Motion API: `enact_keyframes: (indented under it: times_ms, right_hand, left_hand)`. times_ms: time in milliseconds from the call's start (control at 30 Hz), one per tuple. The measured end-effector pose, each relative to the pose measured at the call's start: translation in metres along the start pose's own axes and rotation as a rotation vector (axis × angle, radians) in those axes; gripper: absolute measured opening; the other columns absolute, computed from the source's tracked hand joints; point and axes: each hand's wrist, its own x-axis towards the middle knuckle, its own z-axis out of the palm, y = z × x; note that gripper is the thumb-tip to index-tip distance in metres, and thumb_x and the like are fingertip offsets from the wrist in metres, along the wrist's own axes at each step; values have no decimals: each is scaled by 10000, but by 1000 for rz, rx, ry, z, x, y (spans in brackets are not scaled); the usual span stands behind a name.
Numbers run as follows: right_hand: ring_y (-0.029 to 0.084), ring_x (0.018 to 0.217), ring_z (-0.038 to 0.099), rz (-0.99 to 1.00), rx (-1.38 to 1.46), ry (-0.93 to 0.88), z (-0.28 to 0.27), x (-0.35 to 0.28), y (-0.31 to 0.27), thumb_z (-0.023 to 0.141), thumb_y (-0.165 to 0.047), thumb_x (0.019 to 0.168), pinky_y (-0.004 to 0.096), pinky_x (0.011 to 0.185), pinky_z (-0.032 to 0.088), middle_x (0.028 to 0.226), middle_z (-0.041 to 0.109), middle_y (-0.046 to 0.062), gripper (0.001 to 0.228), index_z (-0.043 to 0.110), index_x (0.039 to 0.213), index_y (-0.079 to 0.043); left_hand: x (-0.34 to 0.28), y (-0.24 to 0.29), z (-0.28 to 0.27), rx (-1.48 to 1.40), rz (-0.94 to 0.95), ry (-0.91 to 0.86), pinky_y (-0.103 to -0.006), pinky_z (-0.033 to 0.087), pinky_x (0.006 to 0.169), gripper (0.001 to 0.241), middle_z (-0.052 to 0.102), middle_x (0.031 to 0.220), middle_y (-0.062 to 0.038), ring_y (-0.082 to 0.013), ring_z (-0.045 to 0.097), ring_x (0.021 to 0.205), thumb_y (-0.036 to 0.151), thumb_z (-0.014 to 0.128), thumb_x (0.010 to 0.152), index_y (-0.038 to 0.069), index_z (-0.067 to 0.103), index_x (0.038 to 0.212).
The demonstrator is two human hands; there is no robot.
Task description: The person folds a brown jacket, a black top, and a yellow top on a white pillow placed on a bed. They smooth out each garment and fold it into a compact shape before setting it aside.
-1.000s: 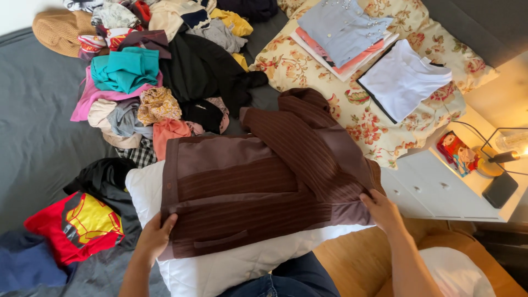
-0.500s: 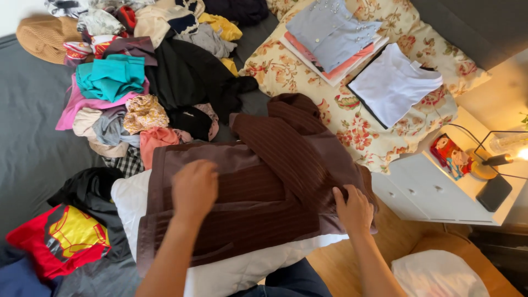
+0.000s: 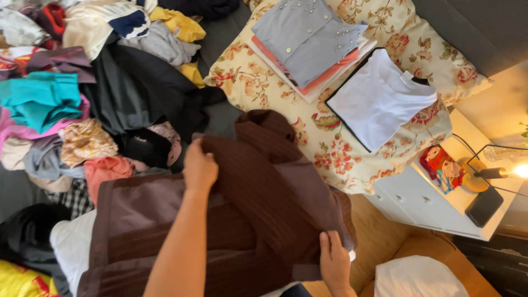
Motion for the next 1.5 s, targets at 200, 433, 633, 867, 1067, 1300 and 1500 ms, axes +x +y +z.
enact_keyframes:
  times_ms: [200,433,633,867,1067,1300,1500]
  right_hand:
    - [335,674,683,23,-76,-209,-20,20,-53,753,-320,857,416,621,544,838,714,134,369,660,1137,-98]
    - [258,741,689,-338,42,-213,-11,29,-19,814,-228,810,344,652,556,871,679,81,232,687,899,-56]
    - [318,792,686,-384,-42,-185,-10,38,-9,786,-165,848,371,671,550,893,688,116,166,699,939,-56]
    - [325,913,646,-661,-61,68,-69,5,-65,769,-88,796,419,832,504,979,692,85,219,693,1000,-64]
    - [292,959,614,-813,-124,26,-74,-43,-72,813,-169,727,435,872,460,1014,671,55,232,679,907,-109]
    - [253,1030,617,-770,-258,15,-67,-52,-82,767,-107,733,448,931,408,1060,669,26,271,686,991,-118]
    - [190,955,603,-668,-326,82,-71,-61,-76,703,-25,708,411,932,394,937,655,-38,258,690,910,-186]
  left_hand:
    - [64,-104,46,-135,-212,-19,-463,351,1138,709,475,1520,-242,-409,436,1405,193,687,944,43,363,1557]
    - [74,-44,4,-291,-621,-370,-402,445,1055,645,642,1382,-142,-279,589,1260,328,787,907,7,591,1430]
    - [77,-7,-110,-613,-382,-248,-299,339,526,480,639,922,-20,-121,492,668,232,846,861,49,685,1275]
    - [-88,-16,-290,-938,31,-413,-306,566,826,672,675,1300,-94,-169,674,1071,224,787,878,-27,557,1457]
    - [-208,-140,-257,-970,-696,-334,-572,609,846,629,632,1314,-78,-201,681,1082,364,654,880,16,554,1395]
    - [-218,-215,-223,-1105,-369,-152,-314,461,705,332,622,1086,-110,-186,568,886,-10,774,942,-63,549,1181]
    - [-231,-96,-297,-1059,-182,-30,-284,524,878,591,618,1239,-75,-167,624,1072,-58,692,829,95,461,1352]
